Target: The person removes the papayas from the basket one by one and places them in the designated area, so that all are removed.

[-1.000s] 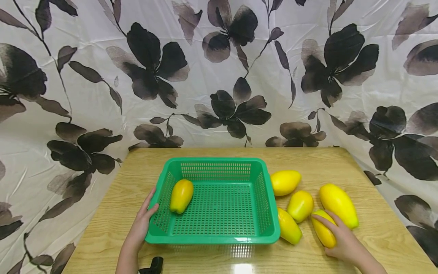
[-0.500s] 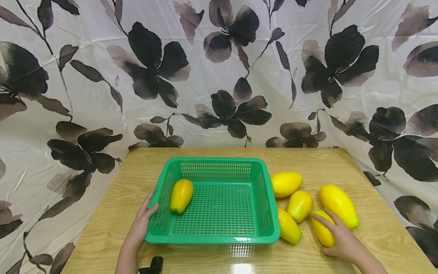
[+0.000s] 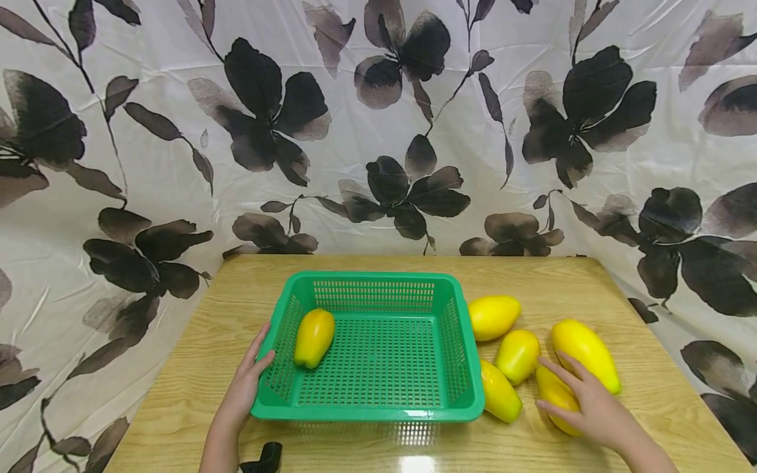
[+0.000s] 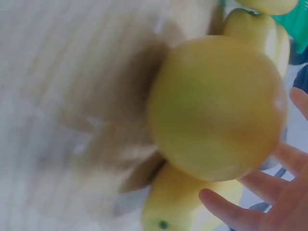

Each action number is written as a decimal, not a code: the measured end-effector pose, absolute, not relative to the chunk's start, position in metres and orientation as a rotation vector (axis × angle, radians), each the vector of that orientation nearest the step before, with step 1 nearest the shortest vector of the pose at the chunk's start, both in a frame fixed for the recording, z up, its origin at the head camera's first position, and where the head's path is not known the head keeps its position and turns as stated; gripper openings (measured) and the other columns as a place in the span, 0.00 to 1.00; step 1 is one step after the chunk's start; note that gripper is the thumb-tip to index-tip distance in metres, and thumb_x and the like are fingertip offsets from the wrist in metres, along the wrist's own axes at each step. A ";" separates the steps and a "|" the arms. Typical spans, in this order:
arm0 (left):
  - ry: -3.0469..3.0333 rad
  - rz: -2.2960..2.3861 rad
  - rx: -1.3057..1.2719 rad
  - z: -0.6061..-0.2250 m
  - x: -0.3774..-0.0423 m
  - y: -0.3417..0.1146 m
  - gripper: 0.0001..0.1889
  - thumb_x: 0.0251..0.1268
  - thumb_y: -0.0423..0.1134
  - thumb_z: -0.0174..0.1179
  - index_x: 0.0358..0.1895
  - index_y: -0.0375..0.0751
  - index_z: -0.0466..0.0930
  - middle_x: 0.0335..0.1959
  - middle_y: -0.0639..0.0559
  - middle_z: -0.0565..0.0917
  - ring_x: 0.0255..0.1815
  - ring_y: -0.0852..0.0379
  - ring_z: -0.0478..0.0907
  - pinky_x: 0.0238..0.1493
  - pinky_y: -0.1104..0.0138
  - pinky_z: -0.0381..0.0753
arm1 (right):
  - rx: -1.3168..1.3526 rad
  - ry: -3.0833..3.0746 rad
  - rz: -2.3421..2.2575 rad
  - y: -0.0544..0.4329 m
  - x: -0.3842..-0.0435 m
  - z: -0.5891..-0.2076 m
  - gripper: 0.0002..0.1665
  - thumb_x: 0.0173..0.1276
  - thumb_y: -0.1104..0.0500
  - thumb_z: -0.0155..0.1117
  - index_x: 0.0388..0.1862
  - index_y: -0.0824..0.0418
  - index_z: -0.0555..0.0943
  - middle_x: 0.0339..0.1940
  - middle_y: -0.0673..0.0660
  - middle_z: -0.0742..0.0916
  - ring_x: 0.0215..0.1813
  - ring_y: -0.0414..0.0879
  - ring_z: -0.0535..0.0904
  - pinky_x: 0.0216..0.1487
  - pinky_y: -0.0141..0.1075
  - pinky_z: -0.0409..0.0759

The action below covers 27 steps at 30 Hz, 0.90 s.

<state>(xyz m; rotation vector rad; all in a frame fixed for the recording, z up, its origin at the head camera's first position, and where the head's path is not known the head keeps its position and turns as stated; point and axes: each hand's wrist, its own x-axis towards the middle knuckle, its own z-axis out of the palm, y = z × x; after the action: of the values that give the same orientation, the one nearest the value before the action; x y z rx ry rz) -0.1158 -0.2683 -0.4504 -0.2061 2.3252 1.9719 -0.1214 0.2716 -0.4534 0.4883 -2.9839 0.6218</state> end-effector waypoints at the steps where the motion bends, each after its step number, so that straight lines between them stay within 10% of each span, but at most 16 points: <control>1: 2.327 1.970 -0.211 -0.450 -0.116 -0.268 0.30 0.73 0.48 0.39 0.73 0.55 0.39 0.74 0.51 0.36 0.71 0.43 0.30 0.63 0.39 0.36 | 0.496 -2.984 0.614 0.271 -0.122 -0.451 0.39 0.55 0.40 0.65 0.65 0.51 0.69 0.63 0.72 0.66 0.58 0.71 0.65 0.46 0.65 0.67; 27: 2.322 1.955 -0.206 -0.451 -0.117 -0.269 0.31 0.73 0.49 0.39 0.73 0.55 0.38 0.74 0.50 0.35 0.71 0.42 0.30 0.63 0.39 0.37 | 0.862 -2.856 0.505 0.216 -0.167 -0.399 0.40 0.58 0.38 0.62 0.68 0.45 0.63 0.69 0.61 0.64 0.64 0.62 0.62 0.54 0.59 0.65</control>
<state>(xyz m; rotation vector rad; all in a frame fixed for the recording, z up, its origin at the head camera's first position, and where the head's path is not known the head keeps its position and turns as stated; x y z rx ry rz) -0.1167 -0.2688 -0.4510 -0.2065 2.3216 1.9547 -0.1674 0.2158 -0.3988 0.8620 -2.8556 0.5047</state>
